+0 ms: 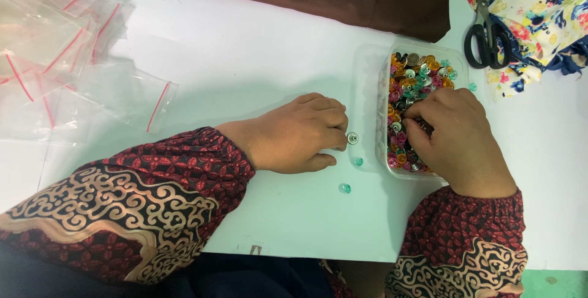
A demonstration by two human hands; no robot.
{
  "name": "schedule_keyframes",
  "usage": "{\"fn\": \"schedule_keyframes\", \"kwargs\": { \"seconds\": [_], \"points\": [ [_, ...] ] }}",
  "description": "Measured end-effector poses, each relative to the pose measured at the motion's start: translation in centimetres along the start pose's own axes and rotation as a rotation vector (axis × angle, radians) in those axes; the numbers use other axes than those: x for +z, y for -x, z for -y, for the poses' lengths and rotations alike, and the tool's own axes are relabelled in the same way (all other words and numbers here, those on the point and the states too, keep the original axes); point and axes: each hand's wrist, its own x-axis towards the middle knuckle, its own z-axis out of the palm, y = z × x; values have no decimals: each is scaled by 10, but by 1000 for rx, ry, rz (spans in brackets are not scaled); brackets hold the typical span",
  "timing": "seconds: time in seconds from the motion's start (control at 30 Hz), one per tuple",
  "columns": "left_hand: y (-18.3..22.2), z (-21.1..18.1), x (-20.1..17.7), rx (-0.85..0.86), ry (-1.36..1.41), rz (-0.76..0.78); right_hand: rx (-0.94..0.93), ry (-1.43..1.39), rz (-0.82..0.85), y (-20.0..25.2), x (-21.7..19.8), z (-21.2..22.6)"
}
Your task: Sorting snap buttons from a container of mixed buttons and placing them on a table
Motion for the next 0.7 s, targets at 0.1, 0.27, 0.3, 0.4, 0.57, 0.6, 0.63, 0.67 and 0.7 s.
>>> {"fn": "schedule_keyframes", "kwargs": {
  "seconds": [0.1, 0.27, 0.3, 0.4, 0.57, 0.6, 0.63, 0.67, 0.7],
  "points": [
    [0, 0, 1, -4, 10, -10, 16, 1, 10, 0, 0, 1],
    [0, 0, 1, -18, 25, 12, -3, -11, -7, -1, -2, 4],
    [0, 0, 0, -28, 27, 28, 7, -14, 8, -2, -3, 4],
    [0, 1, 2, -20, 10, 19, -4, -38, 9, -2, -5, 5],
    [0, 0, 1, -10, 19, 1, -6, -27, 17, -2, -5, 4],
    [0, 0, 0, -6, 18, -3, -10, -30, 16, -2, -5, 4],
    [0, 0, 0, -5, 19, -2, -9, -31, 16, -2, -5, 5],
    [0, 0, 0, -15, 19, 11, -12, -36, 15, -2, -6, 5],
    [0, -1, -1, -24, 19, 24, -14, -41, 14, -2, -7, 6]
  ]
}}
